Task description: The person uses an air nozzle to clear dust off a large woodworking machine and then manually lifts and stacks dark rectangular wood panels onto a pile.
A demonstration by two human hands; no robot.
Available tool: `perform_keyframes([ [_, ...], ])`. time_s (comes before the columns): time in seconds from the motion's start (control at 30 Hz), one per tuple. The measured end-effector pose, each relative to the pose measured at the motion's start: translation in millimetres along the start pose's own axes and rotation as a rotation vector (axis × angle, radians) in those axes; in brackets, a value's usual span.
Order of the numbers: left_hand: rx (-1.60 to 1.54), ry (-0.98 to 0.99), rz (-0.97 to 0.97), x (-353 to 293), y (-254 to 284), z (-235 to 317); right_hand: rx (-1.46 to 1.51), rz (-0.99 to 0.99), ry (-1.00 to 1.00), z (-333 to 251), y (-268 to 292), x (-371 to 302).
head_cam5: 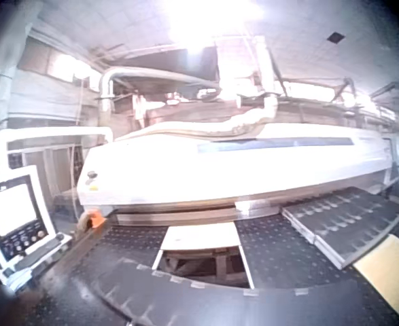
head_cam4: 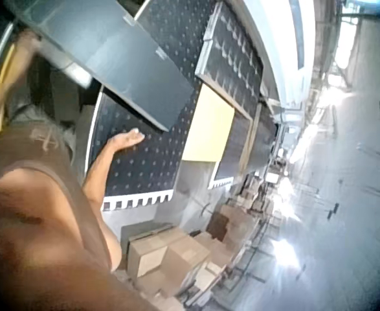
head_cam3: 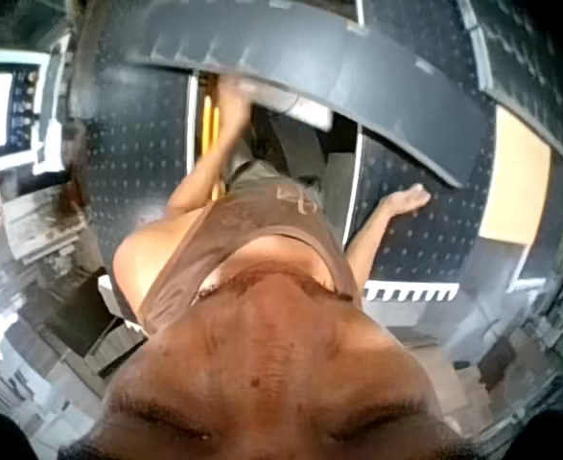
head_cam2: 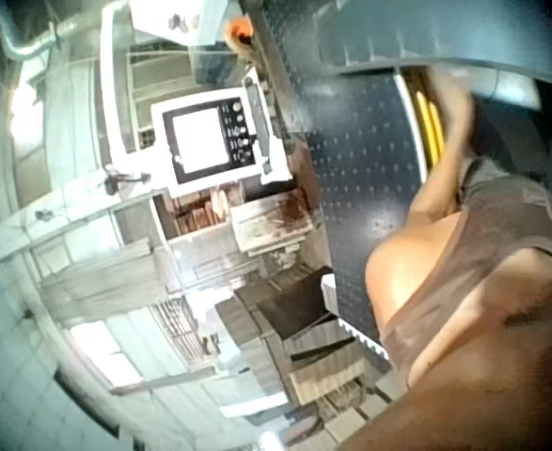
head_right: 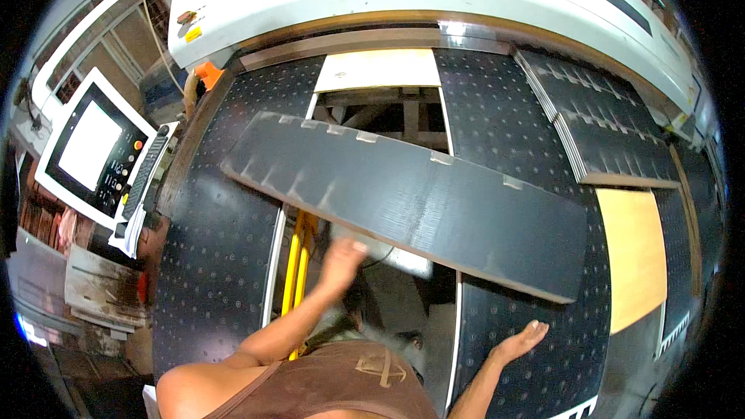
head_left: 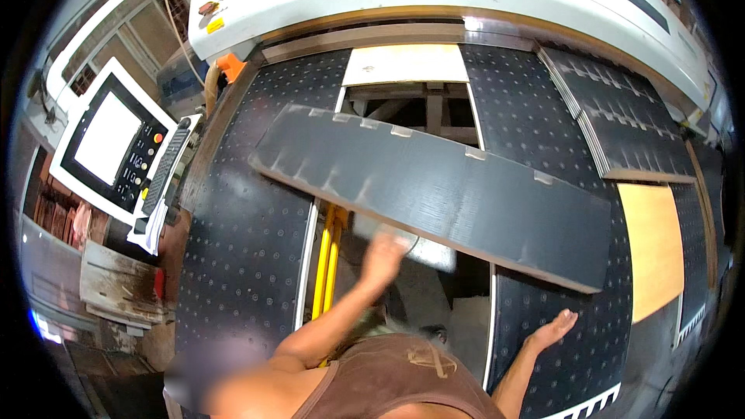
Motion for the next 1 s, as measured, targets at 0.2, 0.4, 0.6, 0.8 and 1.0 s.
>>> perform_keyframes([
  [0.2, 0.167, 0.252, 0.771, 32, 273, -125, 0.000, -0.377, -0.019, -44, -37, -67],
  [0.4, 0.061, 0.248, 0.418, -108, 229, -129, 0.141, -0.422, -0.187, -31, -70, -91],
  [0.6, -0.393, 0.625, 0.106, -192, 170, -124, 0.072, -0.301, -0.137, -17, -31, -64],
  [0.8, -0.496, 0.522, -0.066, -174, 94, -81, 0.006, -0.153, -0.084, 2, -37, 31],
  [1.0, -0.216, 0.051, -0.189, -115, -11, -14, 0.071, 0.049, 0.006, 6, -37, 116],
])
Point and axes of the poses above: each hand's wrist, its own x-axis towards the middle knuckle, its own y-axis out of the back of the hand, z = x × y, the point moved 3 cm from there along x, towards the middle knuckle, and after that the axes turned 8 degrees about y, right-handed, at the moved point
